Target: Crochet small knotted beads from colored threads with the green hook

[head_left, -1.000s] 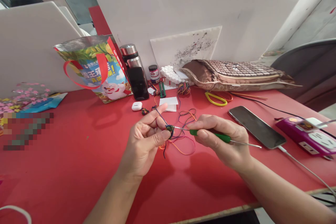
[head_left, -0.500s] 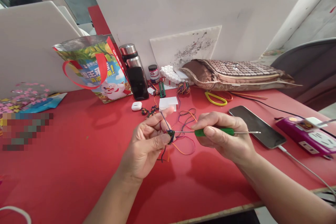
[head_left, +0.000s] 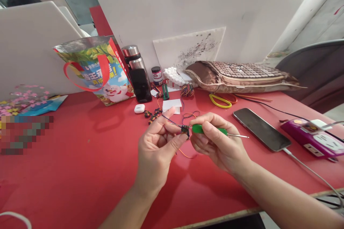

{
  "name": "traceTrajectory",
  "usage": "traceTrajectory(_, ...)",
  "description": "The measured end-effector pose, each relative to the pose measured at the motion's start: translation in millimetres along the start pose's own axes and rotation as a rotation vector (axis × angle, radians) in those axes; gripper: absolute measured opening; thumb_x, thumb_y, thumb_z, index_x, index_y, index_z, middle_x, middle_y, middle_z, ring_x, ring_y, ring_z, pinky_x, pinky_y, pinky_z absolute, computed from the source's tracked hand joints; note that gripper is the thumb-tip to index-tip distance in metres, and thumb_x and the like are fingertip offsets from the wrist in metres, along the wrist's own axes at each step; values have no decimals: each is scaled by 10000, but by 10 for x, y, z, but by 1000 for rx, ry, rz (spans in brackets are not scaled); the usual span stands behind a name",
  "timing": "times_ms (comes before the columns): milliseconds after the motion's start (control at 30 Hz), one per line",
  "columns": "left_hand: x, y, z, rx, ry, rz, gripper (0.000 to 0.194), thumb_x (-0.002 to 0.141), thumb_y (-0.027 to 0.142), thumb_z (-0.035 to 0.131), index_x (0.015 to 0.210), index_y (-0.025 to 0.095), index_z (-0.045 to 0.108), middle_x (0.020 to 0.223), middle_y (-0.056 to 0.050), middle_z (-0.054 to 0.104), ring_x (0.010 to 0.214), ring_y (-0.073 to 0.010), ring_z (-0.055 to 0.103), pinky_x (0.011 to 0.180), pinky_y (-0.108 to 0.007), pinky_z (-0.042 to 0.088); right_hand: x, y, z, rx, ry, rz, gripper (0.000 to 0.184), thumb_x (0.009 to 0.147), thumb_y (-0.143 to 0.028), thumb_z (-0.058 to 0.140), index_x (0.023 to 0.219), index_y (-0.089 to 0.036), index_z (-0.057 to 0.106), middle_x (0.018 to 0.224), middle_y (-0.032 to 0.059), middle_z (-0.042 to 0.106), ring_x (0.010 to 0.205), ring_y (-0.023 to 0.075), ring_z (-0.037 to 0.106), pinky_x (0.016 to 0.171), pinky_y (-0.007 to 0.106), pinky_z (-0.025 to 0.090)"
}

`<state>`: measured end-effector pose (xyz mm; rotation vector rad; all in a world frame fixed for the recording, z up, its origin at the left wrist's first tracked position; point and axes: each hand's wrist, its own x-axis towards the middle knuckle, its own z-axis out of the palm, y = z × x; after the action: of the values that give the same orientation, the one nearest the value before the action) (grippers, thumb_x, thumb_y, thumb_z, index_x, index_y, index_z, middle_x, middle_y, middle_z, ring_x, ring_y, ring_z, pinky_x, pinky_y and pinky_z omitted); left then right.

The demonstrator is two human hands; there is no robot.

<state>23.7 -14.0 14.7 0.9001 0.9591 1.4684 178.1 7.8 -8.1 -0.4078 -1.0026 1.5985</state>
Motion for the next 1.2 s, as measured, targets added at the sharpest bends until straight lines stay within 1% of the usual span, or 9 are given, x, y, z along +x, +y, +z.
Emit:
traceTrajectory(133,-3,26,-24,46,27,39,529,737,242,980,1243,312,843,847,8,739,681,-85,574,638,-176,511,19,6,5,4,-17,-13,207,965,-404,800,1010,-208,754,551,-98,406,460,67,254,446,230,307)
traceTrajectory(267,12,44,-66,55,12,49,538,759,295,969,1279,295,829,931,-31,774,721,-109,603,659,-204,530,20,35,-25,-49,-25,3,269,931,-439,830,1007,-195,749,553,-91,432,455,78,310,437,250,330)
traceTrajectory(400,32,36,-80,62,60,18,533,735,259,976,1249,291,840,837,1,725,683,-97,599,617,-184,514,12,52,-34,-103,-18,-8,287,918,-449,846,1014,-198,745,587,-75,476,463,82,349,430,255,355)
traceTrajectory(567,35,56,-44,20,95,-16,538,680,235,1000,1196,287,858,767,37,652,649,-67,568,588,-148,494,-10,80,-52,-148,-11,-112,269,969,-406,811,1161,-221,781,615,-58,509,501,99,416,453,257,403)
traceTrajectory(700,11,53,-37,44,81,-23,557,713,246,985,1247,304,840,775,42,650,605,-53,532,534,-141,459,-40,87,-97,-345,-16,-171,320,1007,-433,759,1249,-226,789,678,-16,578,556,125,501,473,268,463)
traceTrajectory(800,-4,37,-48,73,56,-17,555,747,259,969,1280,314,825,787,40,660,611,-59,547,527,-144,463,-51,61,-111,-557,-28,-253,294,1029,-430,728,1228,-230,810,787,38,676,594,131,540,489,264,467)
traceTrajectory(900,-7,28,-52,68,30,2,534,772,261,956,1284,328,821,790,41,671,634,-65,578,567,-149,497,-54,39,-98,-663,-27,-327,270,1046,-419,703,1205,-234,818,833,59,718,627,144,581,508,267,477)
traceTrajectory(1133,4,13,-23,75,26,5,527,779,244,950,1286,312,820,782,39,699,640,-74,595,589,-162,516,-84,104,-75,-618,4,-362,251,1064,-378,682,1251,-263,801,791,36,692,611,141,565,516,271,481)
traceTrajectory(1200,3,12,-16,67,17,4,518,784,239,947,1281,306,821,782,37,703,663,-79,613,616,-164,530,-86,132,-92,-568,26,-330,240,1050,-372,703,1237,-264,809,767,24,665,605,139,560,518,274,482)
